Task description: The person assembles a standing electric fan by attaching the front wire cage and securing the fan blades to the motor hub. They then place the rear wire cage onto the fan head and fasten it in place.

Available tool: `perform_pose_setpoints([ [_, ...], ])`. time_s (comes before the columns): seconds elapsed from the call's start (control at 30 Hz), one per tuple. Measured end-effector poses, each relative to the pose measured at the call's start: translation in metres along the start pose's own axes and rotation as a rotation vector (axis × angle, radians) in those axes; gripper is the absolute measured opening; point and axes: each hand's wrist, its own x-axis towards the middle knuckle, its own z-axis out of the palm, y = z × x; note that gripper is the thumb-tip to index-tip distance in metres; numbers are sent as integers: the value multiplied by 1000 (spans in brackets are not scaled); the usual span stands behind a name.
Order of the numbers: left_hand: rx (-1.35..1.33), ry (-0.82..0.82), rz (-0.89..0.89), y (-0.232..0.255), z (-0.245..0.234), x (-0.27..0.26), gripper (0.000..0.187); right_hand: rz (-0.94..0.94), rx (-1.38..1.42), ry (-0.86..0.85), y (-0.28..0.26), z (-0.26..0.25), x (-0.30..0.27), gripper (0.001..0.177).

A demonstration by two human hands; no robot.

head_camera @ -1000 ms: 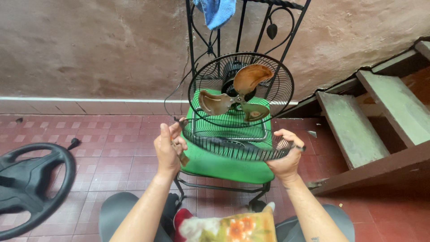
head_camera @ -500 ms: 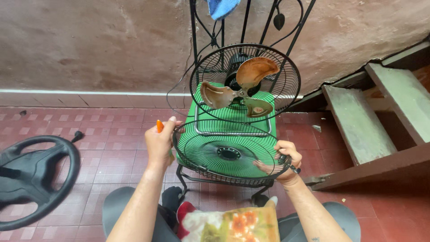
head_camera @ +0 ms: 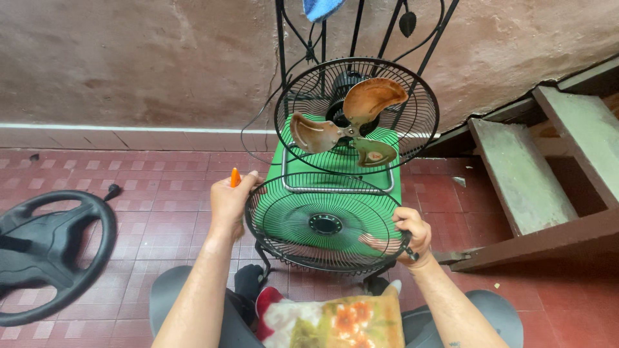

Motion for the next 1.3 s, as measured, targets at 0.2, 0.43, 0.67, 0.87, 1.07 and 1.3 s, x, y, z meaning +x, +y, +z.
perform_pose_setpoints([
  [0.2, 84, -20, -44, 1, 2, -1, 22, -15, -80, -34, 0, 0, 3, 82],
  [0.43, 32, -11, -58, 3, 3, -1, 21, -37, -79, -52, -7, 0, 8, 80],
  [0.67, 4, -12, -41, -3, 1, 3, 19, -61, -110, -85, -11, 0, 11, 80],
  [0.87, -32, -15, -53, -8, 1, 6, 18, -66, -158, -109, -12, -1, 13, 78],
  [1.07, -52, -4, -13, -17, -1, 17, 18, -58, -184, -141, -17, 0, 19, 74],
  [1.3, -7, -32, -27, -23, 0, 17, 20, 27, -378, -181, -15, -7, 31, 58],
])
